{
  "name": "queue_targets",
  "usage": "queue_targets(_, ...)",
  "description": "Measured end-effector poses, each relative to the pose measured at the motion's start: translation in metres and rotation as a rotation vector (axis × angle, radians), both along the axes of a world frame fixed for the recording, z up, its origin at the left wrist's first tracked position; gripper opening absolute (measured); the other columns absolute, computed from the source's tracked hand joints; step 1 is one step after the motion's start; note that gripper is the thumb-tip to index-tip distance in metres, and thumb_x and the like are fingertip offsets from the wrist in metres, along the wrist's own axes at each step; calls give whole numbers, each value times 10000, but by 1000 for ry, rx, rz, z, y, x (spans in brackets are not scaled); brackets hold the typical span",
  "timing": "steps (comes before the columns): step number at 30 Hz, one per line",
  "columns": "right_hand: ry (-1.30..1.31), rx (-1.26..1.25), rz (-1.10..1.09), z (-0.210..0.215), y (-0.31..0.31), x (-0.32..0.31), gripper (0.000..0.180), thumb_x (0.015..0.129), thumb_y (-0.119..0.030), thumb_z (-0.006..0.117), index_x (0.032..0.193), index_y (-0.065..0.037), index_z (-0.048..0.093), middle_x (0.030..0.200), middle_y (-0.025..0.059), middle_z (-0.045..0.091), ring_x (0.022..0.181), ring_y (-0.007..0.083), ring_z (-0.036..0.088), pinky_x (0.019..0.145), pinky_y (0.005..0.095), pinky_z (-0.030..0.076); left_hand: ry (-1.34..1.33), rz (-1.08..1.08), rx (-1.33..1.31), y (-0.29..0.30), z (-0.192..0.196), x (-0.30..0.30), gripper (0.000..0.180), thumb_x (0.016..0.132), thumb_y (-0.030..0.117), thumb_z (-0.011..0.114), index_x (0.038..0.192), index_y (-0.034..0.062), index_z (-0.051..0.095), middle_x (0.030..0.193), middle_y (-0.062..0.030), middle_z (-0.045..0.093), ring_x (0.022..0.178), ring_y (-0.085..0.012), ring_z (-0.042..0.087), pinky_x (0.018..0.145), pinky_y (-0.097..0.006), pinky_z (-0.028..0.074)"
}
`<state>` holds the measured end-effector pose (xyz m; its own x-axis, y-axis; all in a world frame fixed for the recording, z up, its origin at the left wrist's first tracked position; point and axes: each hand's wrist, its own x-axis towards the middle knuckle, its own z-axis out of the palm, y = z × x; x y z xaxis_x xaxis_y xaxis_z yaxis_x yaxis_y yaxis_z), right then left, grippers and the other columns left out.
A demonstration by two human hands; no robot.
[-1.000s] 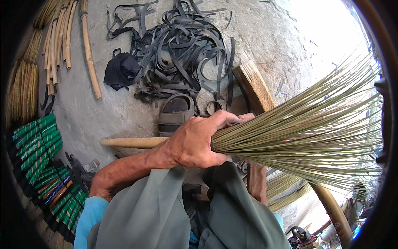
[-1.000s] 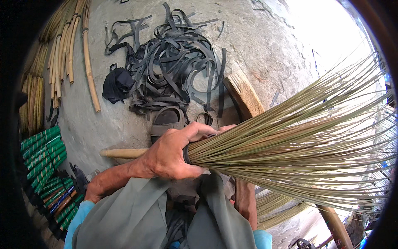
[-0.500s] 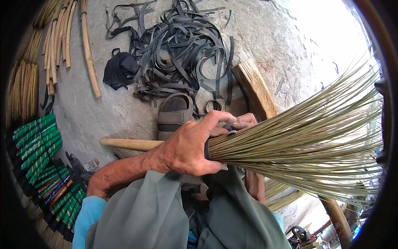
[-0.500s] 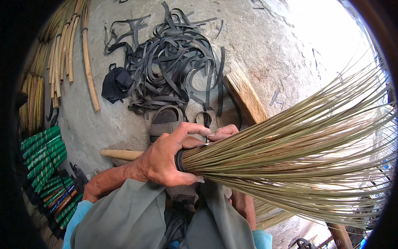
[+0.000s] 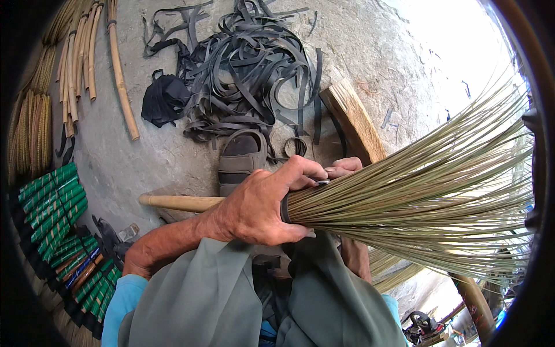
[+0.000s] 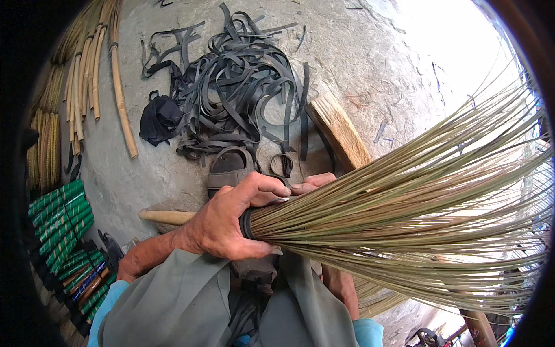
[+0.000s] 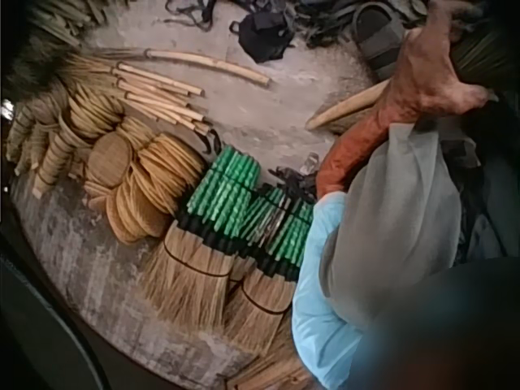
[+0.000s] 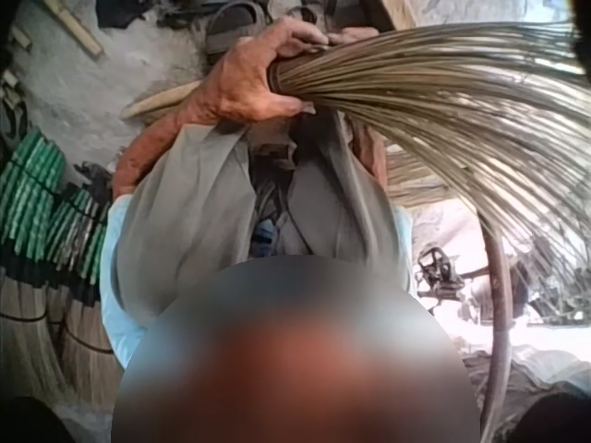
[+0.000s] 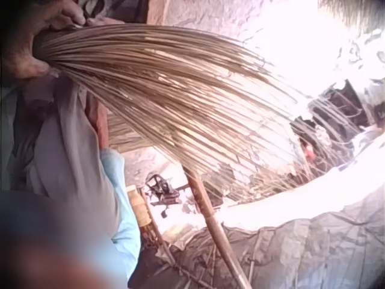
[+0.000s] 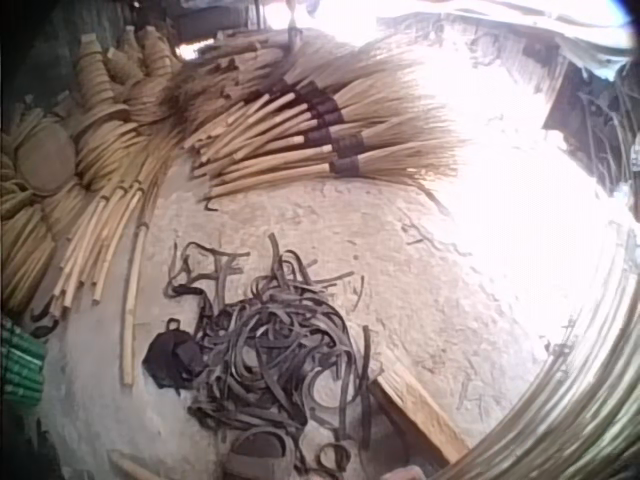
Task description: The person sits on the floor and assembles a broom by wrapping black rubber strips around the base of a bundle of straw. They use a hammer to tighten the bindings and continue wrapping until the base is fully secured.
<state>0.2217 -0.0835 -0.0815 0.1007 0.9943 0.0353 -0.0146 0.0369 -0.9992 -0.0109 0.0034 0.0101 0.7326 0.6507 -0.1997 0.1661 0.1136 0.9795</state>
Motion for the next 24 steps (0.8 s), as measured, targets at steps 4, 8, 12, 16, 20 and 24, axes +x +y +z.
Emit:
queue_targets(4,-158,47,-15,4,-1,0,321,984,-239,827,1244,-51,832,1151,61,689,1087,202,669,934,340,593,5,-36,-31,1,0,-1,804,785,55,946,1456,6,507,1229,-223,817,1234,-284,797,1076,-363,574)
queue_targets(8,-146,13,-33,-1,-5,4,325,1006,-258,820,1254,-47,825,1172,71,702,1078,185,682,927,317,602,-14,-30,-44,1,-1,1,775,793,48,946,1449,-8,536,1222,-224,815,1234,-281,795,1088,-364,570)
queue_targets(12,143,-117,-71,-12,-16,8,417,1019,-296,832,1342,-39,768,1247,111,724,1140,207,704,984,352,618,-18,-27,-75,1,-7,3,750,791,58,949,1435,-20,572,1247,-227,813,1246,-294,790,1102,-376,570)
queue_targets(16,16,-270,-94,-21,-29,4,474,1030,-318,842,1388,-31,726,1301,139,746,1151,237,719,1021,404,605,44,-22,-17,5,-23,6,775,775,94,966,1443,-5,586,1269,-249,805,1269,-326,780,1121,-407,572)
queue_targets(20,-21,-569,-119,-18,-31,1,292,1125,-306,737,1210,-29,766,1213,74,700,1056,185,653,893,360,548,184,60,136,24,-63,22,786,779,143,970,1458,45,587,1260,-259,802,1246,-369,788,1064,-442,599)
queue_targets(24,-475,-393,-27,-1,-26,3,275,1102,-248,732,1139,22,762,1378,157,685,1165,255,635,991,412,526,247,137,159,40,-105,33,743,803,165,945,1452,62,596,1254,-237,803,1205,-373,798,992,-456,625)
